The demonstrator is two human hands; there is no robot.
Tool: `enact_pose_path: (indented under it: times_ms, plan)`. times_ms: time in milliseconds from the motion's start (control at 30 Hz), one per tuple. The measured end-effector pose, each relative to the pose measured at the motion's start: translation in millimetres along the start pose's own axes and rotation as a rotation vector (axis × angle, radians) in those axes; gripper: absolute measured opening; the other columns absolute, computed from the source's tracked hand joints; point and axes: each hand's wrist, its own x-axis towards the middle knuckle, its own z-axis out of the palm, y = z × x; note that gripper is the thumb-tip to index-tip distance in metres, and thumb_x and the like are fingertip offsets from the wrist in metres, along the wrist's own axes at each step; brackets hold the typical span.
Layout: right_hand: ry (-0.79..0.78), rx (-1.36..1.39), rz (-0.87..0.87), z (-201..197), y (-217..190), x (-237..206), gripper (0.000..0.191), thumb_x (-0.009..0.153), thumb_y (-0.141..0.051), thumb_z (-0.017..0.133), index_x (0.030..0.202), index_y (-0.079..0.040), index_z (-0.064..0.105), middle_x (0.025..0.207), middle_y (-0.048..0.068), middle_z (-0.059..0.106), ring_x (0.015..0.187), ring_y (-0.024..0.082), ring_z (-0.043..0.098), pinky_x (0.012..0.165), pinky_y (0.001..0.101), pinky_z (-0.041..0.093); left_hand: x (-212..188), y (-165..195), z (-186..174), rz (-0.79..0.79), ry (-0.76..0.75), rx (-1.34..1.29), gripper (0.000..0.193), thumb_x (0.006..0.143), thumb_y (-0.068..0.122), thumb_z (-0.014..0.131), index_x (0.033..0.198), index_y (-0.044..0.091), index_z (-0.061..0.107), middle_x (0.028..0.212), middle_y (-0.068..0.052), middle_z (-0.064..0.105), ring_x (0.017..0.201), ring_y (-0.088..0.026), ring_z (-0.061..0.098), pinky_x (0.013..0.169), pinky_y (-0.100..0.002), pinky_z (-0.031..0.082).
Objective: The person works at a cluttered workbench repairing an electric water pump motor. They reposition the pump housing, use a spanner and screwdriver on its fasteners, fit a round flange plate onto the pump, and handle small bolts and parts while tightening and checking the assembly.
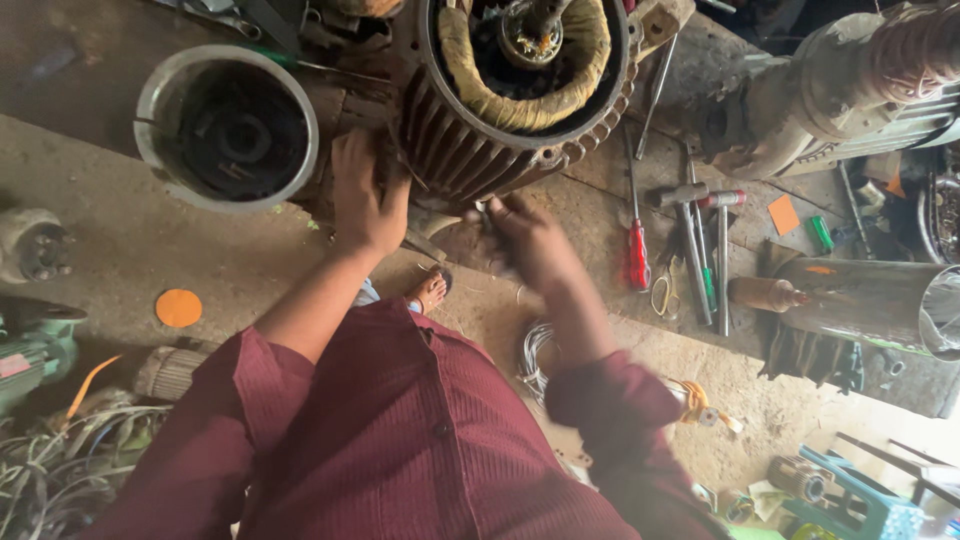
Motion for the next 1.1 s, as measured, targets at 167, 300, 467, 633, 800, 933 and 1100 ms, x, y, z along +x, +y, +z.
enact_pose_path:
  times_ms: [167, 300, 467, 633, 800, 933, 1100]
  plan:
    - [-0.405, -0.452, -0.206, -44, -53, 8, 0.030, 0.110, -0.018, 0.063, 0.133, 0.000, 0.067, 0.095, 0.004, 0.068, 0.074, 0.011, 0.061, 0.061, 0.0269, 0.049, -6, 2, 0, -0.020, -0.006, -0.029, 0.035, 0.107, 0.024, 0.055, 0.130, -0.002, 0.054, 0.128, -0.023, 0.056, 0.120, -0.045, 0.051, 0.105, -0.053, 0.043]
    - [-0.029, -0.540, -0.208, -25, -30, -12, 0.034, 0.100, -0.021, 0.061, 0.131, -0.006, 0.062, 0.099, 0.004, 0.075, 0.071, 0.012, 0.067, 0.055, 0.0267, 0.048, -6, -1, 1, 0.023, 0.017, -0.017, 0.043, 0.107, 0.026, 0.057, 0.136, -0.005, 0.051, 0.135, -0.026, 0.053, 0.123, -0.046, 0.049, 0.107, -0.053, 0.042]
    - [0.070, 0.147, -0.326, 19, 29, -8, 0.028, 0.106, -0.014, 0.060, 0.129, 0.002, 0.058, 0.107, 0.011, 0.073, 0.082, 0.016, 0.066, 0.070, 0.0299, 0.055, -9, -2, -2, -0.009, 0.001, 0.004, 0.041, 0.104, 0.025, 0.058, 0.134, -0.002, 0.053, 0.133, -0.025, 0.055, 0.123, -0.046, 0.050, 0.107, -0.054, 0.042]
    - [0.027, 0.455, -0.317, 26, 53, -1, 0.028, 0.104, -0.004, 0.055, 0.131, 0.000, 0.056, 0.117, 0.013, 0.067, 0.096, 0.022, 0.069, 0.083, 0.0346, 0.058, -11, -2, -4, -0.013, 0.006, 0.005, 0.046, 0.103, 0.028, 0.057, 0.136, -0.003, 0.052, 0.135, -0.025, 0.055, 0.124, -0.046, 0.049, 0.108, -0.054, 0.042]
    - [-0.107, 0.675, -0.277, 39, 59, -8, 0.027, 0.103, -0.004, 0.055, 0.129, -0.009, 0.055, 0.123, 0.010, 0.065, 0.109, 0.027, 0.067, 0.096, 0.0428, 0.054, -10, -3, -3, 0.007, 0.014, 0.014, 0.049, 0.105, 0.032, 0.058, 0.136, -0.005, 0.051, 0.136, -0.027, 0.053, 0.125, -0.047, 0.048, 0.109, -0.056, 0.041]
    - [-0.120, 0.765, -0.272, 51, 63, -5, 0.026, 0.103, -0.006, 0.054, 0.128, -0.012, 0.054, 0.129, 0.007, 0.064, 0.124, 0.027, 0.063, 0.106, 0.0447, 0.049, -7, -5, -3, -0.010, 0.008, 0.007, 0.046, 0.105, 0.034, 0.057, 0.133, -0.003, 0.055, 0.133, -0.024, 0.056, 0.123, -0.045, 0.050, 0.107, -0.055, 0.042]
    - [-0.131, 0.726, -0.285, 51, 67, -2, 0.021, 0.106, -0.008, 0.054, 0.127, -0.010, 0.053, 0.129, 0.006, 0.063, 0.118, 0.023, 0.064, 0.100, 0.0415, 0.053, -5, -6, -2, -0.027, -0.002, 0.012, 0.041, 0.105, 0.033, 0.057, 0.129, 0.000, 0.056, 0.127, -0.021, 0.058, 0.119, -0.043, 0.052, 0.105, -0.054, 0.043]
